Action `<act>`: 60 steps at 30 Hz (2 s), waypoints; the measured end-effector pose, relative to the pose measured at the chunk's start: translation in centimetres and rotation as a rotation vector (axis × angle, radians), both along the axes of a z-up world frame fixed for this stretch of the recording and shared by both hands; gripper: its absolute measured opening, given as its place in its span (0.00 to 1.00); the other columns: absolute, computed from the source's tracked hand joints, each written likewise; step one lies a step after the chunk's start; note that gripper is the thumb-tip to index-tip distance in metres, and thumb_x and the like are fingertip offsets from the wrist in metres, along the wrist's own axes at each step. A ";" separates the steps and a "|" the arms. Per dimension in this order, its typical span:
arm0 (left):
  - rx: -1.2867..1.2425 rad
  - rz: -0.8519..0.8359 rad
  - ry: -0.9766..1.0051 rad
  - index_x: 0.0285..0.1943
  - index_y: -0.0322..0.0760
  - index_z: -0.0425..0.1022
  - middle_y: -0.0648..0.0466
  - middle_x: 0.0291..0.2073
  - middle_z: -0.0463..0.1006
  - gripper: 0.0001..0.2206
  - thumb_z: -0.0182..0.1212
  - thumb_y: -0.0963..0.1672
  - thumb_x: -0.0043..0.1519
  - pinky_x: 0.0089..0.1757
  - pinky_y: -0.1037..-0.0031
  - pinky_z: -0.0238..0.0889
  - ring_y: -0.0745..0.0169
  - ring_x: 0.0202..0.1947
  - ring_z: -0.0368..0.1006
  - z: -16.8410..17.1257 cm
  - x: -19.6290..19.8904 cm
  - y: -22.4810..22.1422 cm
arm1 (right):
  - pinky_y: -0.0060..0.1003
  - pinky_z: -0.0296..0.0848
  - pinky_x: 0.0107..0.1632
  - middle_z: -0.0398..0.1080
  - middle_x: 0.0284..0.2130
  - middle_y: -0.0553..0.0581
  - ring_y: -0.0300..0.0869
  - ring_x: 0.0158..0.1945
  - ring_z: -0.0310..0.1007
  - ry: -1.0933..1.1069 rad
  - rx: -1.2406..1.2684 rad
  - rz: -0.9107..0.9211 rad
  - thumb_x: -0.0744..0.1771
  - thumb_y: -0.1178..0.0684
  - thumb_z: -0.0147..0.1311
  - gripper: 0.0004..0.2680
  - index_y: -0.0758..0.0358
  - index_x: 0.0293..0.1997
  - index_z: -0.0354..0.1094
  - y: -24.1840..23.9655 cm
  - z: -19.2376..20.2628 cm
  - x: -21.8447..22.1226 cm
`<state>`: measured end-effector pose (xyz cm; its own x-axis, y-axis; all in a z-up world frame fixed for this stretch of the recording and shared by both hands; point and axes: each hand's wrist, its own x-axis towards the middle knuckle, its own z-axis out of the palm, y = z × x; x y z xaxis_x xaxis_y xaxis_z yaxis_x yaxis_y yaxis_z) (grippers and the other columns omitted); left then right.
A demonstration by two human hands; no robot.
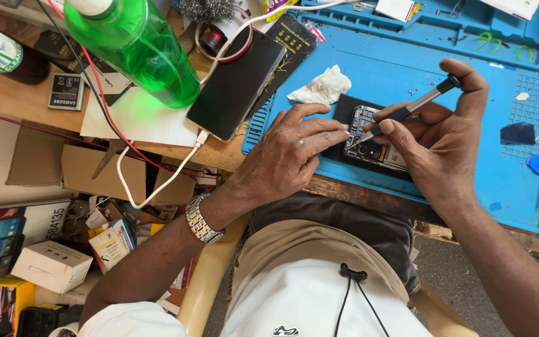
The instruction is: The person uses a screwdriver to remove screws from the internal chassis of a smartphone, manipulates internal components including a circuit board and cables, and then attaches a blue back cover onto the phone.
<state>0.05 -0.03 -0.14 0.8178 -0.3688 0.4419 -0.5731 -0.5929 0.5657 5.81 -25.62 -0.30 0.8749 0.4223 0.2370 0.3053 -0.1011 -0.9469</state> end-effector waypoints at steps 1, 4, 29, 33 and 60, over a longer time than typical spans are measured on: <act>-0.002 -0.003 0.004 0.60 0.35 0.78 0.51 0.57 0.78 0.22 0.60 0.33 0.55 0.65 0.60 0.60 0.49 0.67 0.65 0.0 0.0 0.0 | 0.41 0.86 0.55 0.76 0.47 0.68 0.50 0.52 0.82 -0.005 0.001 0.002 0.74 0.64 0.58 0.26 0.56 0.73 0.35 0.0 0.0 0.0; -0.014 0.000 0.003 0.58 0.36 0.79 0.51 0.56 0.78 0.21 0.61 0.34 0.55 0.64 0.60 0.61 0.49 0.66 0.65 0.0 -0.1 0.1 | 0.42 0.84 0.56 0.76 0.47 0.68 0.50 0.53 0.82 -0.022 0.001 0.010 0.74 0.64 0.58 0.26 0.56 0.73 0.35 -0.1 0.0 0.0; 0.001 -0.050 -0.055 0.56 0.41 0.80 0.54 0.53 0.77 0.19 0.65 0.35 0.56 0.61 0.59 0.61 0.54 0.63 0.67 -0.7 -0.2 0.3 | 0.36 0.86 0.50 0.76 0.43 0.70 0.50 0.46 0.83 -0.140 -0.078 -0.018 0.73 0.64 0.56 0.26 0.55 0.71 0.34 0.2 1.1 -0.6; -0.021 -0.021 0.000 0.59 0.39 0.79 0.53 0.54 0.77 0.21 0.63 0.34 0.56 0.63 0.60 0.63 0.53 0.63 0.68 -0.7 -0.1 0.2 | 0.36 0.85 0.50 0.76 0.44 0.71 0.50 0.46 0.82 -0.160 -0.058 -0.010 0.74 0.65 0.56 0.26 0.54 0.71 0.33 0.3 0.9 -0.8; 0.123 0.010 -0.012 0.66 0.46 0.74 0.54 0.66 0.70 0.25 0.61 0.36 0.58 0.65 0.56 0.56 0.50 0.70 0.60 -0.7 -0.2 -0.1 | 0.37 0.83 0.49 0.73 0.46 0.71 0.50 0.49 0.80 -0.520 -0.154 0.122 0.69 0.71 0.56 0.31 0.51 0.72 0.34 0.7 1.0 -1.4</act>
